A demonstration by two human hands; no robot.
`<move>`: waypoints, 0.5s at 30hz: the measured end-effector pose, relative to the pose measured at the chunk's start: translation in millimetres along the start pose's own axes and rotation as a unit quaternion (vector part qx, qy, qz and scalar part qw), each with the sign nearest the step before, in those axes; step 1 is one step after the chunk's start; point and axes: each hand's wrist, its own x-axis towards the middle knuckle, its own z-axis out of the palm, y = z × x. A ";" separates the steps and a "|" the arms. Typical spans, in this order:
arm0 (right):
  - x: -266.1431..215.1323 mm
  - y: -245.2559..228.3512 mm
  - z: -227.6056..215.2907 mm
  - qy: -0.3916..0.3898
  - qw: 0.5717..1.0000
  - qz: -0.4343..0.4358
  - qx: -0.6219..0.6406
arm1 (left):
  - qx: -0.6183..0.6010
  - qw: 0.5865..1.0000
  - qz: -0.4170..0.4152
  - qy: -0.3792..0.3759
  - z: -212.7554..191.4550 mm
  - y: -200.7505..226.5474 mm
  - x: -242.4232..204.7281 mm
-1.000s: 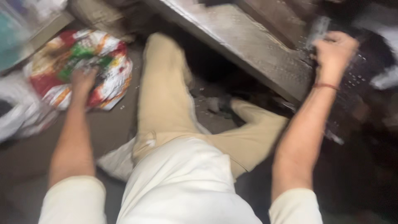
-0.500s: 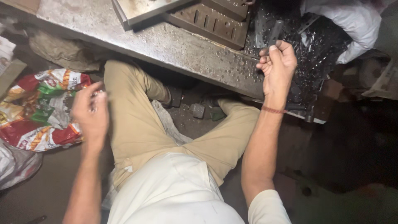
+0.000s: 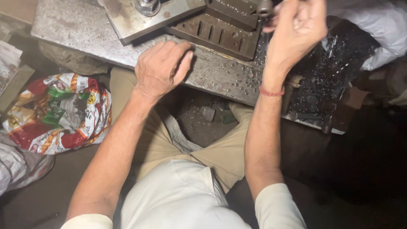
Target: The person sits on the floor and uses a manual press to punch holes into small metal strips. They repeatedly pick up a metal strip, place it into the press die, pull the lever to punch a hole, and then remove the finished piece.
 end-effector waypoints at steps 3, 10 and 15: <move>-8.9 -9.6 18.9 -0.052 0.993 0.019 -0.104 | 0.008 1.000 -0.012 -0.010 0.3 0.1 -2.2; -15.5 -43.1 0.2 0.008 0.996 -0.028 -0.085 | 0.008 0.999 -0.027 -0.015 0.7 3.3 0.4; -16.5 -35.3 5.1 -0.097 0.979 0.053 -0.171 | -0.014 1.000 -0.018 -0.003 1.1 2.1 4.6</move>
